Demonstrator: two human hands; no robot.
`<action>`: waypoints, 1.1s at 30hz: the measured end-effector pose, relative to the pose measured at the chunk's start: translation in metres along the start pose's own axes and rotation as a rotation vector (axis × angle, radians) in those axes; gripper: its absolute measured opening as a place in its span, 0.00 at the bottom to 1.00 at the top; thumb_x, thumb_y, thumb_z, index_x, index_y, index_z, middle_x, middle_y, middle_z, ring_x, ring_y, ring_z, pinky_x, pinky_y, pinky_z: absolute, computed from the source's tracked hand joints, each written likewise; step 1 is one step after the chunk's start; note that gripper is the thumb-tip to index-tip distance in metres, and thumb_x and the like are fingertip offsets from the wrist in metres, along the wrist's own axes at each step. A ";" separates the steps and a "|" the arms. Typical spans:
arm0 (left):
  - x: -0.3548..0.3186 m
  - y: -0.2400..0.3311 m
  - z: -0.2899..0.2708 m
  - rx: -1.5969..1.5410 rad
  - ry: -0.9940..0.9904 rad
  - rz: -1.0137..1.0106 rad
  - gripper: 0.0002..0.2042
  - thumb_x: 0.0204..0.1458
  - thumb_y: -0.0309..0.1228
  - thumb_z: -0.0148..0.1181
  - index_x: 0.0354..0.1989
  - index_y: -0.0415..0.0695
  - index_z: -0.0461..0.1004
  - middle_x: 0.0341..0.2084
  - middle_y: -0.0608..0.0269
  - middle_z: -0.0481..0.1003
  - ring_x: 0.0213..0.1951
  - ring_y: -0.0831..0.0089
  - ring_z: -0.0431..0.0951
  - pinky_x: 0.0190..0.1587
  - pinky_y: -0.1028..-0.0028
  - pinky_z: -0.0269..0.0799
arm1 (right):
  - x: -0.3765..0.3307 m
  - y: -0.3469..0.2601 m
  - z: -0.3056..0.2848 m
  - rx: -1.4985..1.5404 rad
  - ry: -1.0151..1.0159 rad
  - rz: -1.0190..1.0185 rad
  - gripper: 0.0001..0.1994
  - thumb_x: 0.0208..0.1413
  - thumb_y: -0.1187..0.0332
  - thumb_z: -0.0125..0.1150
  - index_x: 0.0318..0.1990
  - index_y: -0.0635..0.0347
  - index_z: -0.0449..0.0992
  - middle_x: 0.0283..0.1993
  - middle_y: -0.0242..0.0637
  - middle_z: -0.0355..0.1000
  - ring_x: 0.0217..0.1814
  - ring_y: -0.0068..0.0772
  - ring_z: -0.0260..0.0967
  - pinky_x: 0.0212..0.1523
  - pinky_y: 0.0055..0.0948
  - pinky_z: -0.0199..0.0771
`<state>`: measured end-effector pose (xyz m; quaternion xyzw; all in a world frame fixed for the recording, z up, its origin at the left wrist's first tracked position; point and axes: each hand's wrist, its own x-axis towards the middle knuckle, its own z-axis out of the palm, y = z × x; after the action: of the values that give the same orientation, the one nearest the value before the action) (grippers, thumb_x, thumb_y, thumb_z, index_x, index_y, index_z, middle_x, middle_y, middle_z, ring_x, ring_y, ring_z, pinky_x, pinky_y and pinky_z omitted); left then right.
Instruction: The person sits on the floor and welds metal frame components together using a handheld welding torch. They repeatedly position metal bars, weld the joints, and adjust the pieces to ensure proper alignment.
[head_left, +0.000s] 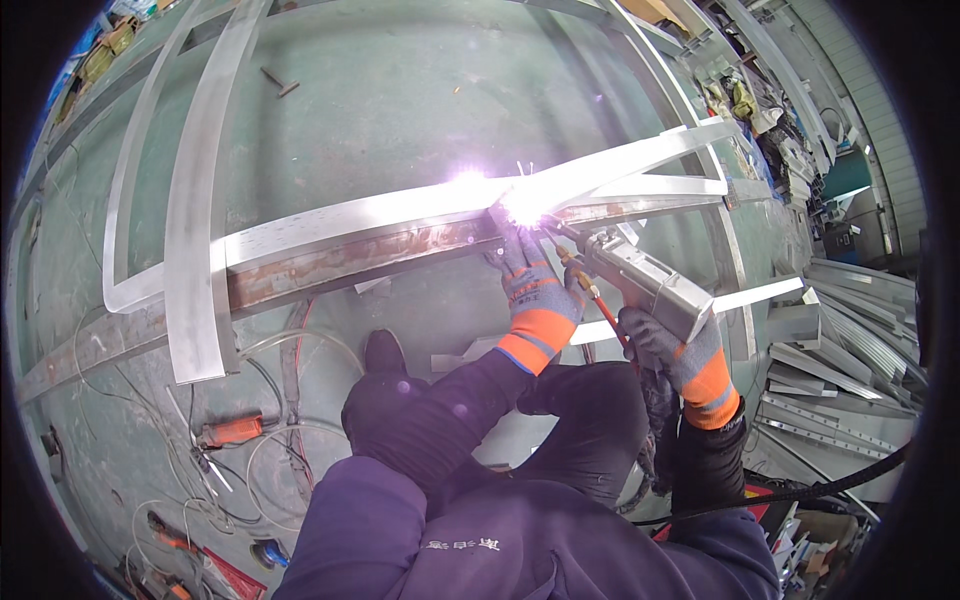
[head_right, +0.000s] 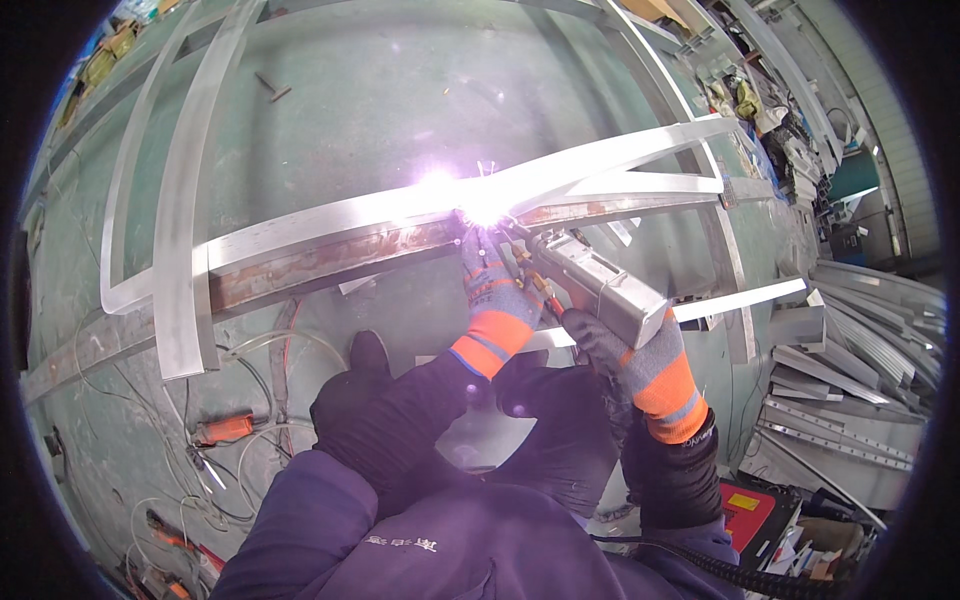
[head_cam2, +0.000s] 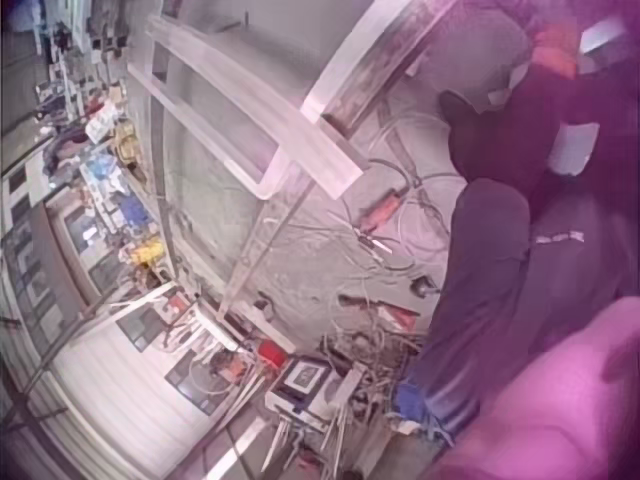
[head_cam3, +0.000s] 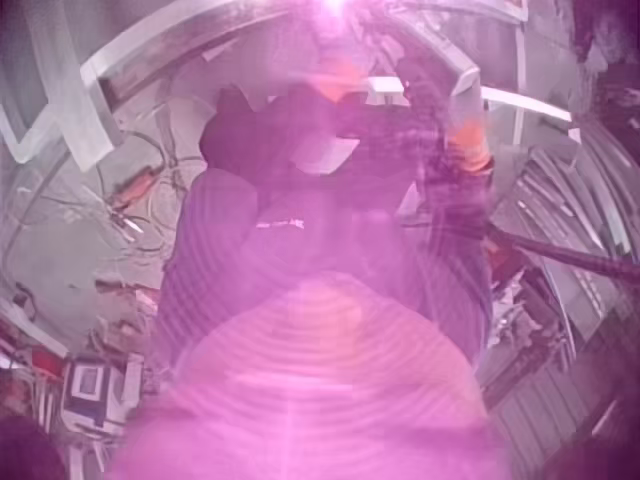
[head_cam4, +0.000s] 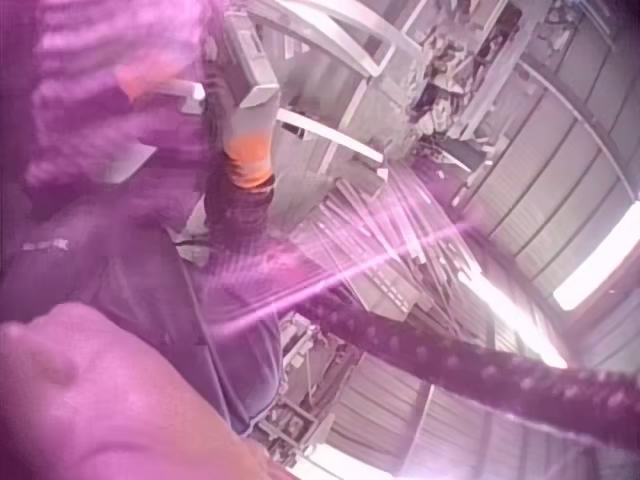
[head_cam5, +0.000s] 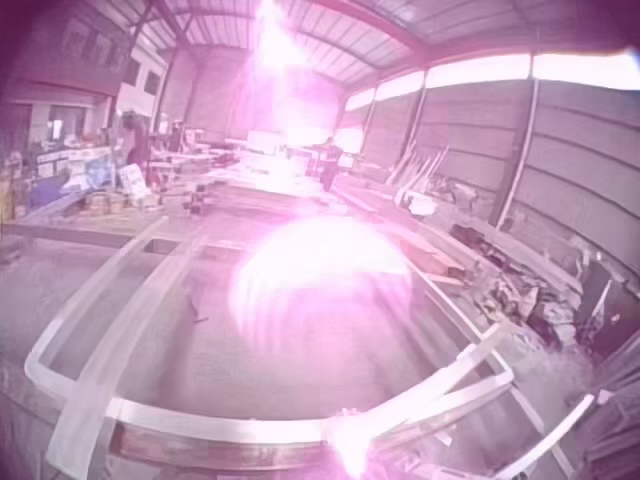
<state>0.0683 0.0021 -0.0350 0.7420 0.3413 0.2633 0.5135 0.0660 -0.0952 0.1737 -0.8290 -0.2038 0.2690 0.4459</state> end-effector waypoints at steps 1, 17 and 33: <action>0.000 0.000 0.001 -0.012 -0.007 -0.014 0.44 0.45 0.25 0.63 0.71 0.34 0.45 0.68 0.42 0.46 0.63 0.42 0.58 0.64 0.60 0.61 | -0.001 -0.001 0.000 0.030 -0.001 0.028 0.16 0.58 0.69 0.64 0.50 0.68 0.74 0.32 0.37 0.76 0.28 0.24 0.74 0.26 0.23 0.73; -0.012 0.020 -0.030 -0.916 -0.422 -0.031 0.17 0.50 0.25 0.60 0.49 0.35 0.68 0.40 0.47 0.77 0.43 0.51 0.78 0.47 0.64 0.74 | -0.006 0.000 -0.012 0.036 0.017 -0.008 0.20 0.55 0.71 0.68 0.53 0.69 0.73 0.36 0.34 0.78 0.33 0.18 0.72 0.33 0.20 0.72; 0.005 0.002 -0.008 -0.855 -0.323 0.015 0.16 0.55 0.17 0.52 0.53 0.33 0.64 0.40 0.62 0.73 0.42 0.77 0.73 0.46 0.77 0.71 | 0.038 0.020 -0.005 -0.049 -0.010 -0.188 0.16 0.57 0.70 0.65 0.50 0.68 0.74 0.33 0.38 0.78 0.28 0.26 0.76 0.28 0.23 0.76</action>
<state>0.0654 0.0101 -0.0301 0.4972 0.1122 0.2653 0.8184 0.1002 -0.0869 0.1490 -0.8155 -0.2897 0.2251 0.4476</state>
